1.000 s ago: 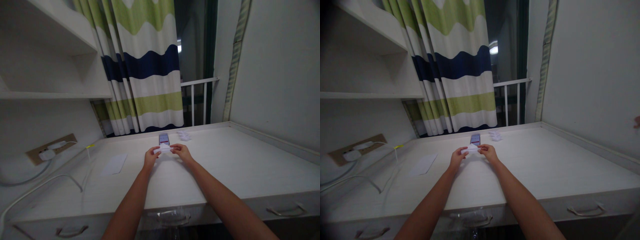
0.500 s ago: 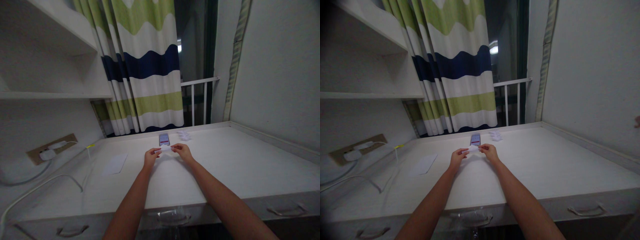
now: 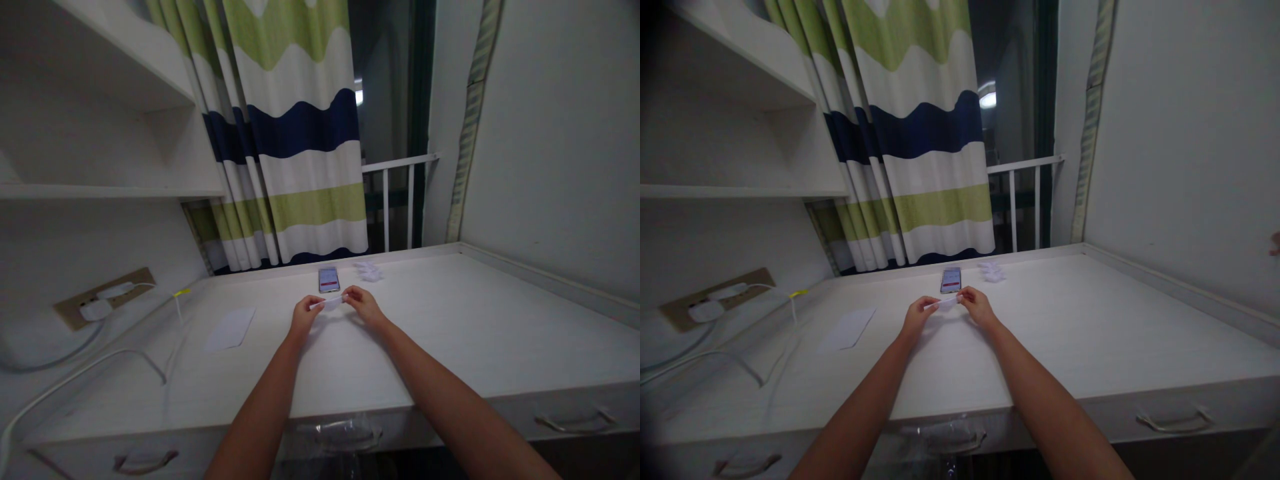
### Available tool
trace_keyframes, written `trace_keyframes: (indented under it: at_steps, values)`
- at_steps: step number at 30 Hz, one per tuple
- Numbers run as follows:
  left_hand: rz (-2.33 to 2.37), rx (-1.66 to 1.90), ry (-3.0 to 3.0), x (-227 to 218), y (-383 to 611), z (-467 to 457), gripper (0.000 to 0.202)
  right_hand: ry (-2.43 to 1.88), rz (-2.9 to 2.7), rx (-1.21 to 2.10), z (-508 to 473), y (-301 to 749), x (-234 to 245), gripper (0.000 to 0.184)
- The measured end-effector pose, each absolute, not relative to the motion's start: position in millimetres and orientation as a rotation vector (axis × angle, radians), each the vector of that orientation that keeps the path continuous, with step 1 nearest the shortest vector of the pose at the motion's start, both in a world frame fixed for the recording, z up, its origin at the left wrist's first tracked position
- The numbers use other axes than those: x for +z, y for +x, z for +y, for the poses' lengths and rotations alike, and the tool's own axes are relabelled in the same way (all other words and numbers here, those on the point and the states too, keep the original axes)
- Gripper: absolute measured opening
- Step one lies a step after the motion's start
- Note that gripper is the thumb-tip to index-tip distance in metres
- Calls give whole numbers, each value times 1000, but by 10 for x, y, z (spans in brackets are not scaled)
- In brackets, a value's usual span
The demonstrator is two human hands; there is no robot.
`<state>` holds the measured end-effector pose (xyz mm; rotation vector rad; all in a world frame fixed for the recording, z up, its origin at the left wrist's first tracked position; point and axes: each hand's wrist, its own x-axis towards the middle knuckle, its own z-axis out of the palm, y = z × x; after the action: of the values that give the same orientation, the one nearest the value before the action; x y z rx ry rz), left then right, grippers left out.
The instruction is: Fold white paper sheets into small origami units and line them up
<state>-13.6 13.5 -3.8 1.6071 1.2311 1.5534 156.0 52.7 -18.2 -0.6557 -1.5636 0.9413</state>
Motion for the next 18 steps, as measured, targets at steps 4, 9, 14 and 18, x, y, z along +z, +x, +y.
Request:
trace_keyframes:
  at_steps: [4,9,14,18]
  values:
    - [1251,1496,1670,-40,-104,108,21,-614,-1569,1021,520,1532,-189,12]
    - [1302,1378,1608,-71,-97,125,30,-614,-1545,1050,507,1511,-170,12]
    - [1375,1413,1722,-66,-114,125,26,-680,-1517,1110,469,1490,-142,17]
    - [1358,1393,1791,-37,-99,87,24,-773,-1624,1070,419,1506,-110,22]
